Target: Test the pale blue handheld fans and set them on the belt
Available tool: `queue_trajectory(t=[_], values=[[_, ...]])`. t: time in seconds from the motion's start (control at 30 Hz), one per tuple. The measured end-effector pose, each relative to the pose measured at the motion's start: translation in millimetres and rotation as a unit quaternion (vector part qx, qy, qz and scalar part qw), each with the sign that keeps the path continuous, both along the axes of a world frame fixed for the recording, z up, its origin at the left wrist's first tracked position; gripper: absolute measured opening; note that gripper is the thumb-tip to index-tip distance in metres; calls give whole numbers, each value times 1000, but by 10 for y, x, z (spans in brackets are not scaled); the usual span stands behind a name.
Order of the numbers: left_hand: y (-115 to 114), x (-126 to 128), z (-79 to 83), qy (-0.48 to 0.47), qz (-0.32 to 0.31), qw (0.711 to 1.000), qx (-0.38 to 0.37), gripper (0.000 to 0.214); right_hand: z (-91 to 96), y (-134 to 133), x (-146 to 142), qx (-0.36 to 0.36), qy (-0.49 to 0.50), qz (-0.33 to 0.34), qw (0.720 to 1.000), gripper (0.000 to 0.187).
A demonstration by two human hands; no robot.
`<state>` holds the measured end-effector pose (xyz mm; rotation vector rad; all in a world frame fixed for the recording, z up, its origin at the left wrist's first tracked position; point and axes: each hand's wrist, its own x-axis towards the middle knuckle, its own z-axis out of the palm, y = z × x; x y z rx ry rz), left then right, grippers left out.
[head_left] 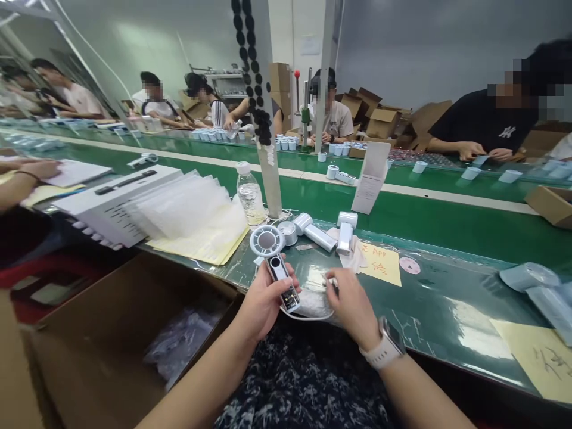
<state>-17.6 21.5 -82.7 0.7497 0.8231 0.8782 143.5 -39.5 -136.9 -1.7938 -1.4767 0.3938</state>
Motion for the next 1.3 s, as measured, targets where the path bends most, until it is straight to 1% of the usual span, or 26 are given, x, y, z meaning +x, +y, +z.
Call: queue_trajectory(t=[0.07,0.1,0.17,0.2,0.27,0.33,0.47,0.6,0.67,0.73,0.87,0.93,1.07,1.3], values=[[1,-8,2,-11,2,1000,9,66,90,-159,-122,-45,101,56,992,13],[1,-7,4,-12,3,1000,12,67,131,-224,-178,-75,172,89,978,14],[-6,1,14,-11,6,1000,16,65,197,-309,-270,-134,305,149,931,16],[-12,8,21,-9,7,1000,19,64,220,-328,-302,-153,350,167,909,16],[-29,20,34,-6,5,1000,24,63,247,-332,-344,-162,391,177,889,21],[-50,24,35,-1,0,1000,31,62,256,-317,-373,-153,413,166,882,27],[-87,1,9,7,-5,999,50,61,240,-311,-428,-139,421,125,887,36],[-106,-34,13,-5,-4,1000,22,63,217,-337,-473,-156,409,154,886,40],[-110,-46,28,-10,-8,1000,13,62,208,-344,-501,-152,419,146,884,44],[-112,-50,27,-4,-15,1000,26,61,196,-347,-543,-138,450,117,874,48],[-127,-39,-66,28,-31,995,94,55,158,-373,-660,-126,542,77,827,56],[-141,-31,-135,44,-37,991,120,50,144,-395,-708,-123,570,59,811,58],[-156,-34,-220,62,-52,988,133,47,132,-423,-740,-118,580,43,805,59],[-143,-94,-217,76,-67,986,135,46,101,-416,-739,-117,579,65,804,55]])
